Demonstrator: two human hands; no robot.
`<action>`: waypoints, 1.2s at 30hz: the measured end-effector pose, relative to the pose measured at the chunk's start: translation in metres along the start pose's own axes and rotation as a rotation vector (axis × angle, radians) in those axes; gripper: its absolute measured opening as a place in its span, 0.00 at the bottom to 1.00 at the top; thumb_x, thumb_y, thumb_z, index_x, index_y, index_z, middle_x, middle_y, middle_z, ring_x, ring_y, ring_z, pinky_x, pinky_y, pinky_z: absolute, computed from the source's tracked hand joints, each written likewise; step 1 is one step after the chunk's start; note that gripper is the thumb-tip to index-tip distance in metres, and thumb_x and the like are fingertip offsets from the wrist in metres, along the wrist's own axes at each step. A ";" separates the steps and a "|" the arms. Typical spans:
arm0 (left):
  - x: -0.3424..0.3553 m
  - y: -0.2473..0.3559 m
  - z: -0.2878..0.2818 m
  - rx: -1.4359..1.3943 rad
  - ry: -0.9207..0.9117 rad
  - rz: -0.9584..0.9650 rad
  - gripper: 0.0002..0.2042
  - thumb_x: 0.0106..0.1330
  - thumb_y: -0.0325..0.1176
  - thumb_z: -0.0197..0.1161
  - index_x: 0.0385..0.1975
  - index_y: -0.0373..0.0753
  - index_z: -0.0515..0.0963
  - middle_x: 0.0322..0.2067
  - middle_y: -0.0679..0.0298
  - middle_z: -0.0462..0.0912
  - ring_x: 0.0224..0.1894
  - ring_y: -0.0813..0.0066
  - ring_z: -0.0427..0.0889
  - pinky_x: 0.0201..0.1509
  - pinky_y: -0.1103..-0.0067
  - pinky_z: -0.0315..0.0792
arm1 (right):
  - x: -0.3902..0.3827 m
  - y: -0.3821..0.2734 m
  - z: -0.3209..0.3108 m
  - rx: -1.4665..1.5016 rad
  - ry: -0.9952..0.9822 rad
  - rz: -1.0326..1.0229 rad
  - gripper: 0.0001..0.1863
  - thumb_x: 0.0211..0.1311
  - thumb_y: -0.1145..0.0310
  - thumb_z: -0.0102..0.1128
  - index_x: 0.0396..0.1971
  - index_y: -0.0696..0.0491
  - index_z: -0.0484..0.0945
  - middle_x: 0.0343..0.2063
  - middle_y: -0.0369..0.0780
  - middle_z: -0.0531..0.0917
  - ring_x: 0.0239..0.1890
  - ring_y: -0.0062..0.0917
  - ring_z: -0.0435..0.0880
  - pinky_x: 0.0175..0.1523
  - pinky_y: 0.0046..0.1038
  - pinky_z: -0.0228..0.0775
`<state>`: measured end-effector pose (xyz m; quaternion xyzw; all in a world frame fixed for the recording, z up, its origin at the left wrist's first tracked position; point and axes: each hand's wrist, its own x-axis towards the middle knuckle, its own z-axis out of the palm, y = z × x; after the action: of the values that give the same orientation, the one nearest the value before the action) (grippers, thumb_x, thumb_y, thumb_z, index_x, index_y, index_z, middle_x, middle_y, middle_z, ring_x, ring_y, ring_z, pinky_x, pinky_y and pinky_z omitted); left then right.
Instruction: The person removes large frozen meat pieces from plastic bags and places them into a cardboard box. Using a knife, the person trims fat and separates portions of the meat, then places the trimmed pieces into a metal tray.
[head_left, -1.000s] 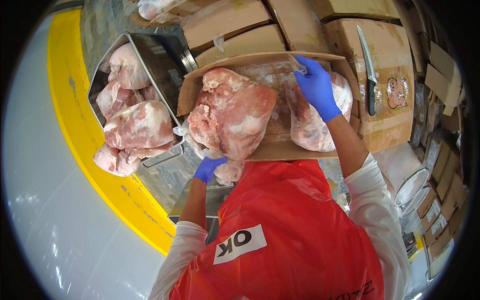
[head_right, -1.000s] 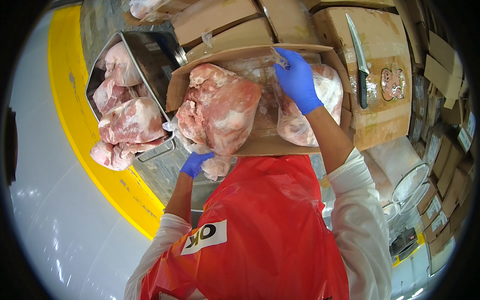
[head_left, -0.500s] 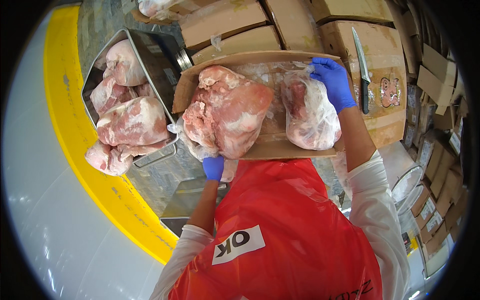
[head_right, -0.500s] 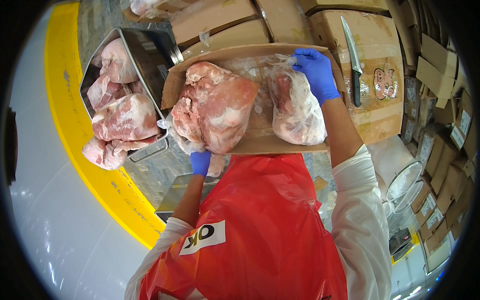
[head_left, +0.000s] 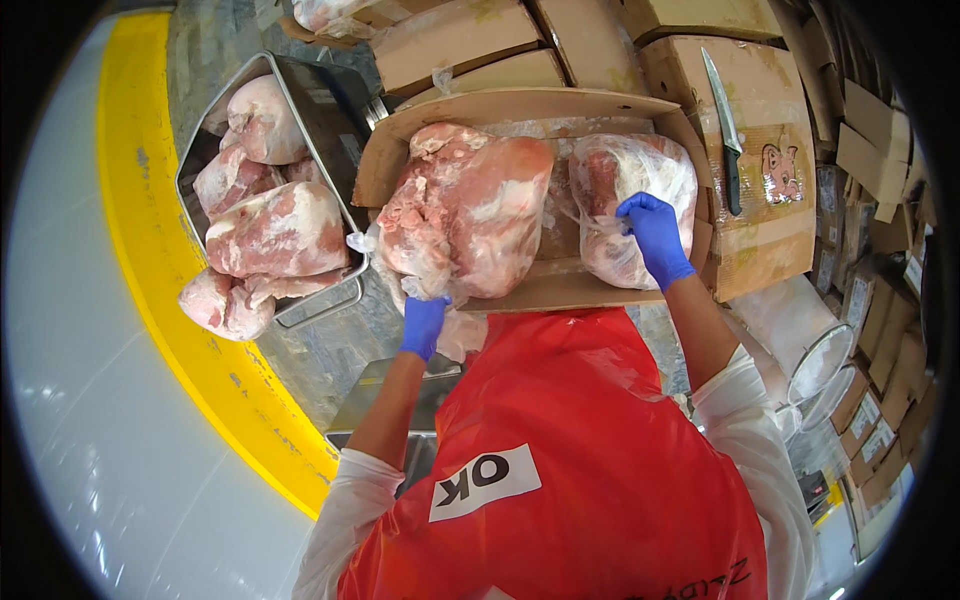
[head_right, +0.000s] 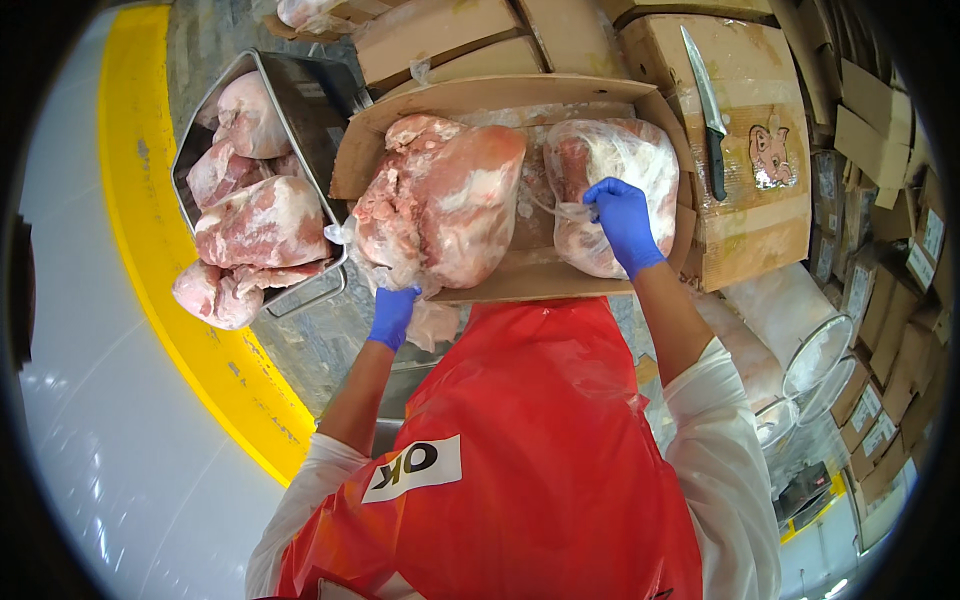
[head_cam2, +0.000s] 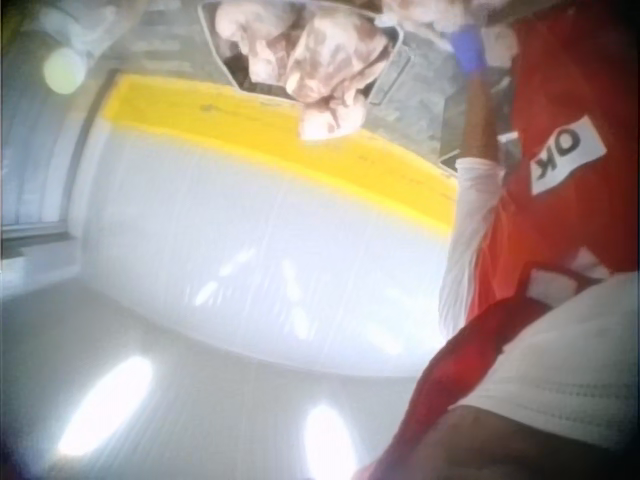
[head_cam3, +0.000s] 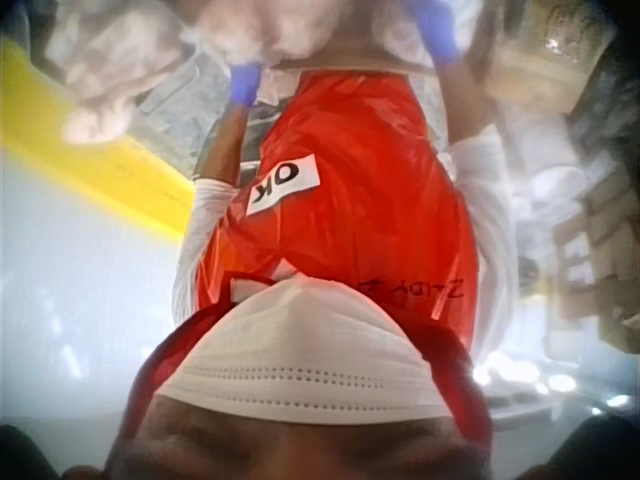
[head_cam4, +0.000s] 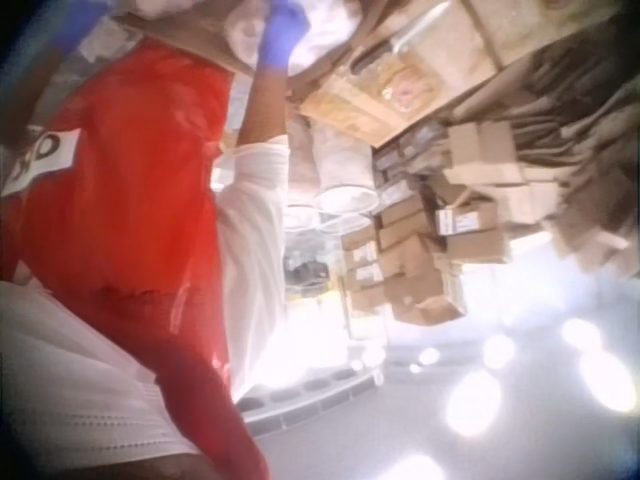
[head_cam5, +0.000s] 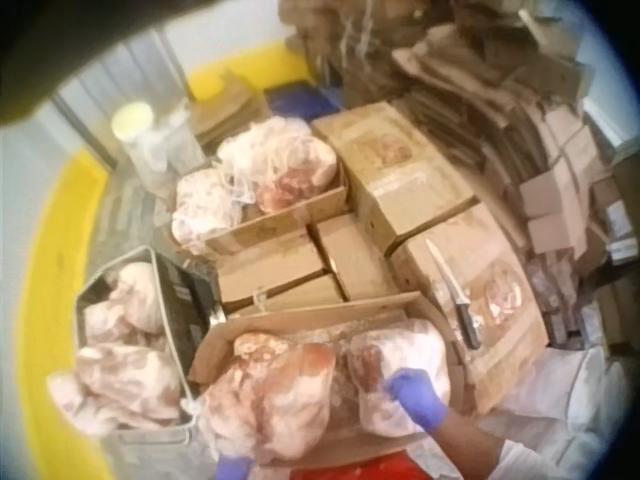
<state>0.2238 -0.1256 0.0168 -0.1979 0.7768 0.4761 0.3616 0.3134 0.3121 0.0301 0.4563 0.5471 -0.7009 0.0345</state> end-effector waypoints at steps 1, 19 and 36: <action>-0.013 0.023 0.001 -0.067 -0.025 0.007 0.22 0.61 0.21 0.66 0.58 0.32 0.78 0.46 0.63 0.84 0.43 0.71 0.84 0.47 0.74 0.78 | -0.005 0.005 -0.002 0.006 0.009 0.011 0.11 0.60 0.81 0.51 0.28 0.57 0.85 0.25 0.37 0.84 0.25 0.18 0.78 0.34 0.23 0.73; 0.099 0.302 -0.001 -0.248 -0.232 0.191 0.04 0.68 0.21 0.61 0.37 0.35 0.82 0.30 0.66 0.83 0.30 0.80 0.83 0.31 0.84 0.77 | -0.037 -0.012 0.032 -0.198 0.054 -0.294 0.10 0.67 0.66 0.64 0.43 0.55 0.81 0.32 0.38 0.84 0.34 0.22 0.82 0.43 0.27 0.76; 0.115 0.342 -0.072 1.252 0.101 0.978 0.26 0.64 0.42 0.72 0.56 0.33 0.76 0.46 0.43 0.85 0.51 0.42 0.84 0.54 0.60 0.77 | 0.046 -0.113 0.148 -0.881 -0.117 -0.805 0.51 0.57 0.52 0.75 0.78 0.38 0.56 0.40 0.46 0.82 0.41 0.43 0.85 0.48 0.44 0.78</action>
<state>-0.1016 -0.0251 0.1552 0.3842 0.9142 0.0462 0.1202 0.1355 0.2597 0.0803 0.1168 0.9132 -0.3900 -0.0178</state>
